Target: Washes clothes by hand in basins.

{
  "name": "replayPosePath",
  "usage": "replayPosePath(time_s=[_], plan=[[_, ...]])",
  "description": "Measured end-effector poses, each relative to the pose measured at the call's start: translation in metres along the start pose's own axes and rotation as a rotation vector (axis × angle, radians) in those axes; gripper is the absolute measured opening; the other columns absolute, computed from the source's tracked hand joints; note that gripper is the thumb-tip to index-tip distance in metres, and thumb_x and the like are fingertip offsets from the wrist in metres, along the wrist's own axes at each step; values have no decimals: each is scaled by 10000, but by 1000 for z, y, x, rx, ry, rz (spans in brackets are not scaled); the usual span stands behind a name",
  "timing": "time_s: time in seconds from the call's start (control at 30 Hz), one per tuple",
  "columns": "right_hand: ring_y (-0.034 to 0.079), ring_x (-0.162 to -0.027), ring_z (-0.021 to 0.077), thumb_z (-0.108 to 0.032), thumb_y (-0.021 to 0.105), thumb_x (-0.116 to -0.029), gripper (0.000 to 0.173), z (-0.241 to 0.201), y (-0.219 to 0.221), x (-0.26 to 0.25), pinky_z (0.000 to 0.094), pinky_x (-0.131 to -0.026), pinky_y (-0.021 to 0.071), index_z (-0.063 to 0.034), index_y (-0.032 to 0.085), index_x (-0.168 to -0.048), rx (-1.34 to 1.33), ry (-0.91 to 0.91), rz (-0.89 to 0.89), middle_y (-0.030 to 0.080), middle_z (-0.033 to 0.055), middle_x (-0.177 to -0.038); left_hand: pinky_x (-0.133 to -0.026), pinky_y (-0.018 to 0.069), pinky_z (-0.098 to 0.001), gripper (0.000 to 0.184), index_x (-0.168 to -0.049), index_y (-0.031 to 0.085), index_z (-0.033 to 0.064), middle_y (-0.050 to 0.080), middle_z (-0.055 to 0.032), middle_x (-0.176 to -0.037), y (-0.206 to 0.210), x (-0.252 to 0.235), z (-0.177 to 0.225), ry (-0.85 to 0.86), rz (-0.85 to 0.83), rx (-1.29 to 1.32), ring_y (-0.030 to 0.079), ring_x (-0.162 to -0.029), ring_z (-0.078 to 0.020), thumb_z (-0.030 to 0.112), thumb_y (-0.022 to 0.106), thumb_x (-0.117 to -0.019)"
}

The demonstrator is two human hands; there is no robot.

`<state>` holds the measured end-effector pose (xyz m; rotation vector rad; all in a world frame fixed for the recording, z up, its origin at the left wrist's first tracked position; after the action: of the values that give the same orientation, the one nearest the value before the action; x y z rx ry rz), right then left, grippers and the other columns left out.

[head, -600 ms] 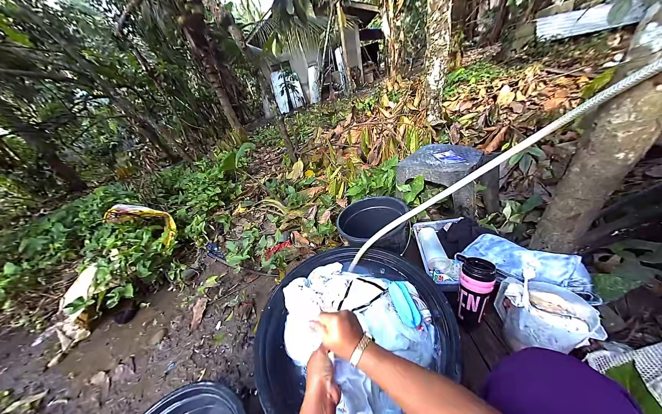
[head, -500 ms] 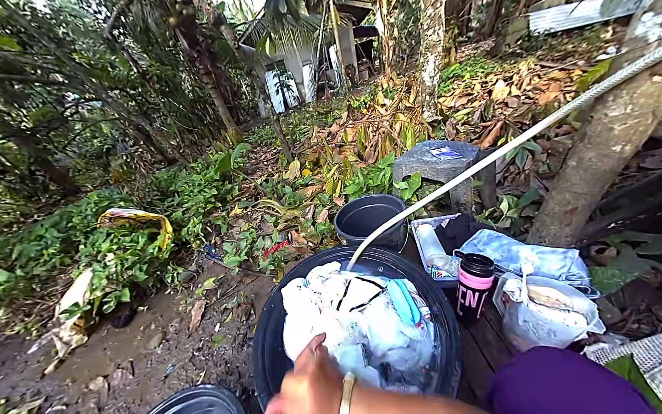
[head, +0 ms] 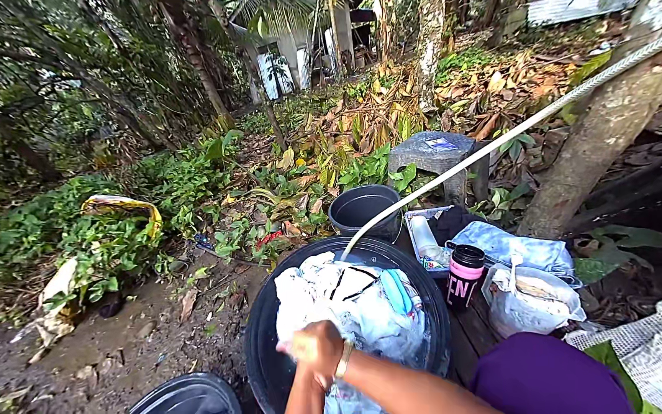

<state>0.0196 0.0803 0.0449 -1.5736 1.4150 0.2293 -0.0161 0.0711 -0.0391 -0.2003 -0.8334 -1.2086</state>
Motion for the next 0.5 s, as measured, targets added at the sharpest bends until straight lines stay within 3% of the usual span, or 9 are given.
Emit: replayPosePath(time_s=[0.03,0.1,0.13,0.23,0.33,0.4,0.5], plan=[[722,-651,342,-309,571,-1027,452,38,-7,-8,538,-600,574,28,686,-749,18,183,-85,673,185,-650,-604,563,-318,270,-978,560,81,636,-34,-724,-2,-8,-2,50,-32,11,642,-649,-131,168,331,-1092],[709,-876,375,-311,508,-1078,448,109,-22,-14,568,-829,538,57,704,-915,-39,631,-264,705,224,-844,-654,566,-385,205,-1085,594,44,667,-108,-860,-7,-14,2,43,35,34,665,-748,-199,209,475,-1061],[633,-813,325,-371,498,-1088,506,125,-24,-13,517,-800,495,51,647,-853,-112,746,-260,630,183,-790,-690,559,-402,211,-1137,588,41,663,-124,-924,-12,-16,5,39,62,44,658,-798,-214,217,506,-1053],[474,-630,186,-394,547,-1067,546,122,-26,-25,393,-654,425,-2,531,-687,-258,764,-188,461,54,-639,-720,566,-415,262,-1190,571,60,668,-124,-978,-24,-27,14,53,109,104,667,-845,-215,278,504,-1061],[433,-601,145,-385,560,-1065,536,124,-20,-21,359,-625,397,-34,503,-665,-330,811,-214,419,13,-622,-714,570,-409,310,-1187,562,64,667,-116,-963,-28,-34,13,58,140,111,669,-837,-207,344,487,-1077],[458,-645,179,-414,538,-1072,538,135,-9,-12,393,-663,416,-11,537,-715,-328,880,-320,454,52,-671,-780,559,-445,378,-1254,557,50,664,-141,-1048,-32,-41,7,53,167,56,659,-916,-232,379,491,-1079],[613,-908,322,-469,500,-1076,564,162,21,17,528,-865,477,59,680,-987,-241,958,-578,649,212,-948,-897,525,-512,501,-1326,557,-9,648,-215,-1195,-53,-65,-11,49,233,-126,636,-1052,-303,424,498,-1079]])
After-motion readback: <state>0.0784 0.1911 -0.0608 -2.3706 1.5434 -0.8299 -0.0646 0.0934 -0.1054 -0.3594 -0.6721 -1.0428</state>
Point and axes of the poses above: each hand's wrist, its own x-axis away from the middle knuckle, its own y-axis out of the palm, z = x × y, the point moved 9 cm from there along -x, towards the middle knuckle
